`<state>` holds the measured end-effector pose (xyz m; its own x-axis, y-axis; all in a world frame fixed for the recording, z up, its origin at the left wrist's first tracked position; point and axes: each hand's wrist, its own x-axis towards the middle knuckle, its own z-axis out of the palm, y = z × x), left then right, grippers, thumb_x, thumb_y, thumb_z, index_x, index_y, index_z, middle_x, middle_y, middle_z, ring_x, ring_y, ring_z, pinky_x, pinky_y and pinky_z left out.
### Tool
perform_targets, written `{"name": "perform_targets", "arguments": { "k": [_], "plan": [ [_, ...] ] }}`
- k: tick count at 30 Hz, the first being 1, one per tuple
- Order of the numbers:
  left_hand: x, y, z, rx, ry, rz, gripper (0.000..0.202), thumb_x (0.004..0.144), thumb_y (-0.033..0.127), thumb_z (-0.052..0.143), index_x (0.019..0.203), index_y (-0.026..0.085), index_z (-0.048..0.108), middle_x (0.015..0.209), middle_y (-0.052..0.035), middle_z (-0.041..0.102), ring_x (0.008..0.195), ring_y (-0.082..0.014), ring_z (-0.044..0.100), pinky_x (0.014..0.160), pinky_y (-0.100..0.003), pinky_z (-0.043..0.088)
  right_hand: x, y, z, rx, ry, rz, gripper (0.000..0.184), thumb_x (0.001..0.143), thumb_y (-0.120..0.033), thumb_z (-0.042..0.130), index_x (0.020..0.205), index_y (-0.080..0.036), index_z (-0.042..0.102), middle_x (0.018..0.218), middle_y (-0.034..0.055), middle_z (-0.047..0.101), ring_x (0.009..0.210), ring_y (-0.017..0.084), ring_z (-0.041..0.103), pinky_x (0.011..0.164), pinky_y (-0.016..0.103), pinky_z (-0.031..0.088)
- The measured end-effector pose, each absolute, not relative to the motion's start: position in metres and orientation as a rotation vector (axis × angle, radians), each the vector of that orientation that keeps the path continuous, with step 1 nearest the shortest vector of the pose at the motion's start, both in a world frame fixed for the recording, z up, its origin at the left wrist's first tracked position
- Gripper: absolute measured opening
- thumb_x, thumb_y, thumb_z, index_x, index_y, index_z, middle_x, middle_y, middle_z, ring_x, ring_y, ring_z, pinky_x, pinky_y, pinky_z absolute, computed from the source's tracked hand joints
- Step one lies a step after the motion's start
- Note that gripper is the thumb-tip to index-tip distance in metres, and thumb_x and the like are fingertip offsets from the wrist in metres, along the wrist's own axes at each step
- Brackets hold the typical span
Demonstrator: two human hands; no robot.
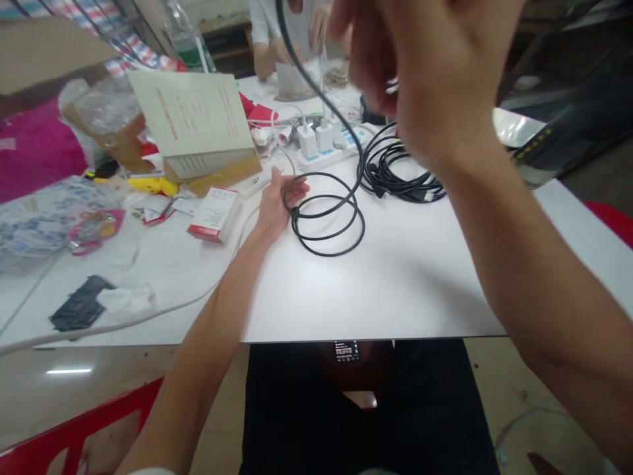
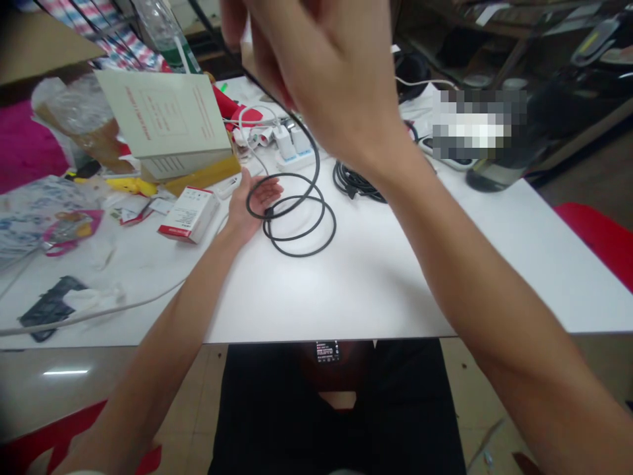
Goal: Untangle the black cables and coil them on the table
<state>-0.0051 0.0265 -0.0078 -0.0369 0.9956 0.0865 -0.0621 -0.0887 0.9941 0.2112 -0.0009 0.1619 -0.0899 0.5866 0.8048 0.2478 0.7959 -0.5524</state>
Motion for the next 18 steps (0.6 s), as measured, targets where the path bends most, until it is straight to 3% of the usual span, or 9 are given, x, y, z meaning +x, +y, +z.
{"name": "perform_targets", "arguments": {
  "k": [1, 2, 4, 8, 10, 13, 18],
  "plan": [
    [-0.006, 0.027, -0.008, 1.216, 1.133, 1.328, 0.068, 0.091, 0.089, 0.059, 0.088, 0.022, 0.074, 0.087, -0.0103, 0.081, 0.101, -0.0262, 0.081, 0.085, -0.034, 0.064, 0.207, -0.012, 0.15, -0.635, -1.871, 0.257, 0.065, 0.114, -0.046, 0.031, 0.087, -0.009, 0.077, 0.066, -0.0007, 0.055, 0.097, 0.011, 0.073, 0.073, 0.018, 0.038],
    [-0.006, 0.027, -0.009, 1.225, 1.127, 1.328, 0.069, 0.09, 0.089, 0.058, 0.088, 0.022, 0.074, 0.088, -0.0103, 0.081, 0.101, -0.0265, 0.081, 0.085, -0.035, 0.064, 0.206, -0.02, 0.135, -0.607, -2.037, 0.184, 0.057, 0.116, -0.041, 0.036, 0.089, -0.009, 0.075, 0.064, -0.0024, 0.053, 0.073, 0.004, 0.062, 0.072, 0.021, 0.036],
    [-0.008, 0.027, -0.011, 1.24, 1.126, 1.319, 0.071, 0.091, 0.091, 0.055, 0.09, 0.023, 0.074, 0.091, -0.0103, 0.081, 0.103, -0.0271, 0.08, 0.087, -0.036, 0.064, 0.21, -0.031, 0.098, -0.616, -2.308, 0.156, 0.052, 0.115, -0.044, 0.039, 0.087, -0.012, 0.068, 0.064, -0.0026, 0.052, 0.059, 0.004, 0.042, 0.066, 0.025, 0.03],
    [-0.009, 0.027, -0.012, 1.237, 1.122, 1.306, 0.076, 0.093, 0.093, 0.048, 0.095, 0.022, 0.076, 0.098, -0.0112, 0.082, 0.106, -0.0273, 0.08, 0.092, -0.038, 0.064, 0.222, -0.032, 0.027, -0.792, -2.609, 0.197, 0.052, 0.115, -0.048, 0.033, 0.087, -0.015, 0.062, 0.073, 0.0015, 0.06, 0.061, 0.009, 0.042, 0.066, 0.029, 0.024],
    [-0.007, 0.026, -0.011, 1.24, 1.122, 1.309, 0.075, 0.094, 0.092, 0.049, 0.095, 0.021, 0.076, 0.098, -0.0116, 0.082, 0.106, -0.027, 0.079, 0.094, -0.038, 0.063, 0.224, -0.032, 0.007, -0.846, -2.697, 0.157, 0.055, 0.113, -0.057, 0.036, 0.093, -0.014, 0.063, 0.082, 0.0045, 0.066, 0.065, 0.011, 0.045, 0.066, 0.03, 0.019],
    [-0.005, 0.024, -0.01, 1.253, 1.141, 1.293, 0.072, 0.095, 0.089, 0.05, 0.093, 0.022, 0.076, 0.096, -0.0112, 0.081, 0.104, -0.0258, 0.079, 0.092, -0.037, 0.063, 0.223, -0.034, -0.003, -0.846, -2.749, 0.081, 0.067, 0.105, -0.077, 0.044, 0.101, -0.013, 0.066, 0.095, 0.0089, 0.07, 0.074, 0.014, 0.051, 0.068, 0.03, 0.016],
    [-0.001, 0.023, -0.009, 1.262, 1.147, 1.298, 0.068, 0.096, 0.087, 0.053, 0.09, 0.023, 0.075, 0.09, -0.0095, 0.078, 0.1, -0.0248, 0.079, 0.088, -0.036, 0.063, 0.225, -0.032, -0.001, -0.709, -2.769, 0.034, 0.074, 0.102, -0.083, 0.043, 0.098, -0.013, 0.067, 0.097, 0.0114, 0.068, 0.087, 0.019, 0.053, 0.077, 0.032, 0.025]
  ]
}}
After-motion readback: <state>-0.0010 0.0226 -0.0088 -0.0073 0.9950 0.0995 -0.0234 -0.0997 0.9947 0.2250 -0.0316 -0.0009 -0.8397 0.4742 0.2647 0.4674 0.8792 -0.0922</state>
